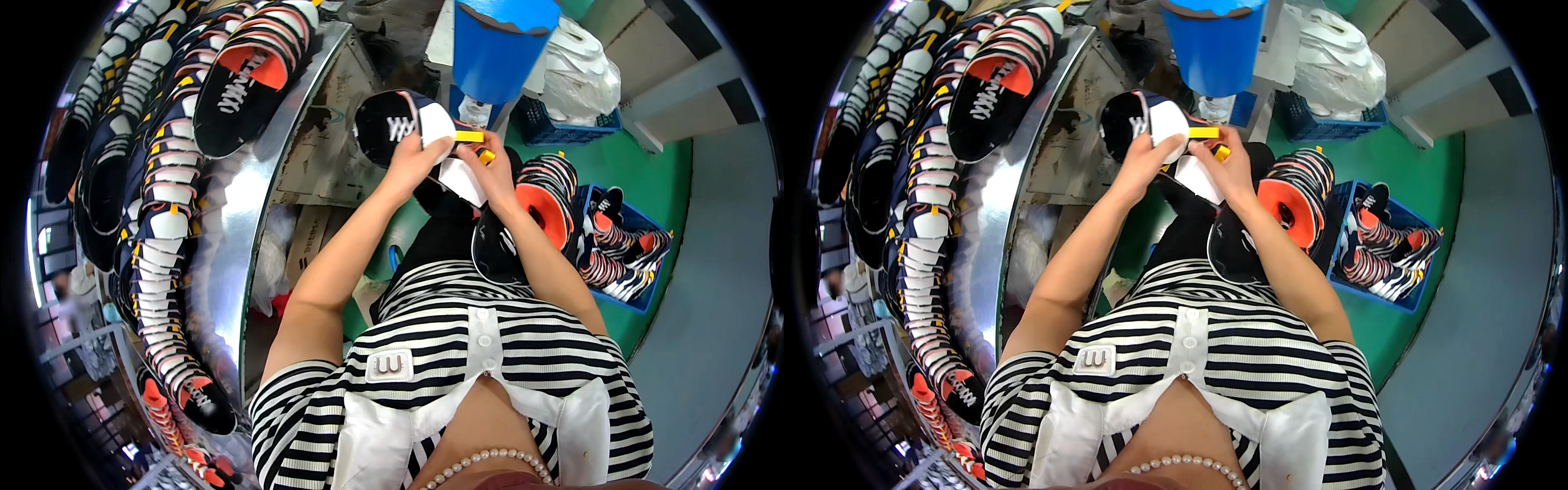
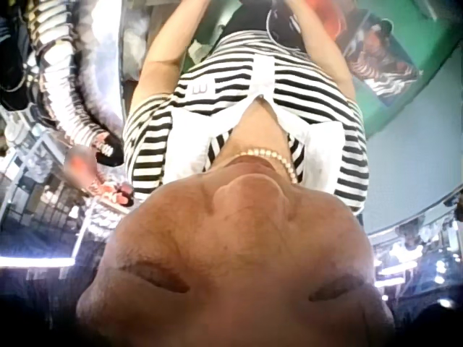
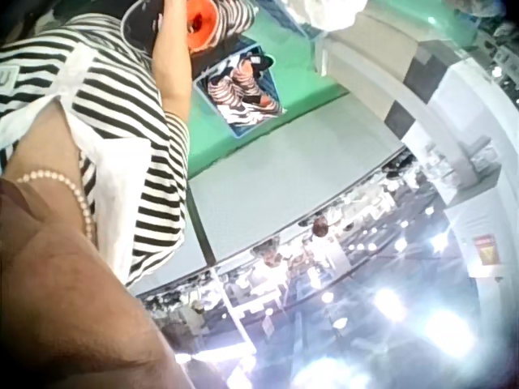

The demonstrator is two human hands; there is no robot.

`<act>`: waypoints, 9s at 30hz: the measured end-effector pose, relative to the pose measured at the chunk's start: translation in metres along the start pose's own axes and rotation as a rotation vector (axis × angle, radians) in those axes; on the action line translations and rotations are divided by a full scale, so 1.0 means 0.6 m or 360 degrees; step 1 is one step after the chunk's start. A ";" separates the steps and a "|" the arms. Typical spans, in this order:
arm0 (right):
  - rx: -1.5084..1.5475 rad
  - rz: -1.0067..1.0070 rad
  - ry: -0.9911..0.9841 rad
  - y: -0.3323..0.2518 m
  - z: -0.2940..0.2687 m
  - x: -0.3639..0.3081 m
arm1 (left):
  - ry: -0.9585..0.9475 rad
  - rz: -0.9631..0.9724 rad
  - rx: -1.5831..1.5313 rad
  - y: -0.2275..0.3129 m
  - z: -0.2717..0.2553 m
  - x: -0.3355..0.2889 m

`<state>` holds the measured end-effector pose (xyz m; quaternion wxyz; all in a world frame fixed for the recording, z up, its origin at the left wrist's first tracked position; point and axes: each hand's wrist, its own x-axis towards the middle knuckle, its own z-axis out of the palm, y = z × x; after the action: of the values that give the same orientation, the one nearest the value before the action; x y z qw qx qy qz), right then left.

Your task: The person picks up a shoe from a blue crate and places it on a metal table. They use a yellow tool to insert a white insole into the shoe, then place the shoe on a conveyor belt. The person repeats this process for multiple shoes.

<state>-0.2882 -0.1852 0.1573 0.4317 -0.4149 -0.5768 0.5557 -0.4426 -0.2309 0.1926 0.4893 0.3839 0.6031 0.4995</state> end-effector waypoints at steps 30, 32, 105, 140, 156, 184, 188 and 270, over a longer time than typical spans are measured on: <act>0.1164 0.0552 -0.0152 0.007 -0.008 0.018 | 0.0194 -0.0214 -0.0324 0.003 0.054 -0.094; 0.0708 0.0489 -0.0149 0.021 -0.007 0.027 | 0.0202 -0.0071 -0.0414 0.020 0.066 -0.059; -0.0275 0.0110 0.0029 -0.029 -0.008 0.034 | -0.0150 -0.0120 -0.0242 0.031 0.017 0.046; 0.0668 0.0385 -0.0105 -0.026 -0.041 0.051 | 0.0202 -0.0054 -0.0174 0.059 0.038 -0.002; 0.0602 0.0552 -0.0279 -0.008 -0.098 0.181 | 0.0208 -0.0792 -0.1381 0.009 -0.012 0.159; -0.1723 0.0452 -0.0222 0.089 -0.296 -0.024 | 0.1473 0.1132 0.1056 0.070 -0.368 -0.036; -0.1864 0.0462 -0.0372 0.119 -0.317 -0.021 | 0.1187 0.0767 0.0550 0.061 -0.201 -0.096; -0.0182 0.0191 0.0048 -0.029 -0.029 0.055 | 0.0037 -0.0003 0.0043 0.027 0.009 0.043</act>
<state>-0.2808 -0.1490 0.1759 0.3817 -0.4811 -0.5752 0.5404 -0.4434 -0.2016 0.2030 0.4774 0.3842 0.6158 0.4953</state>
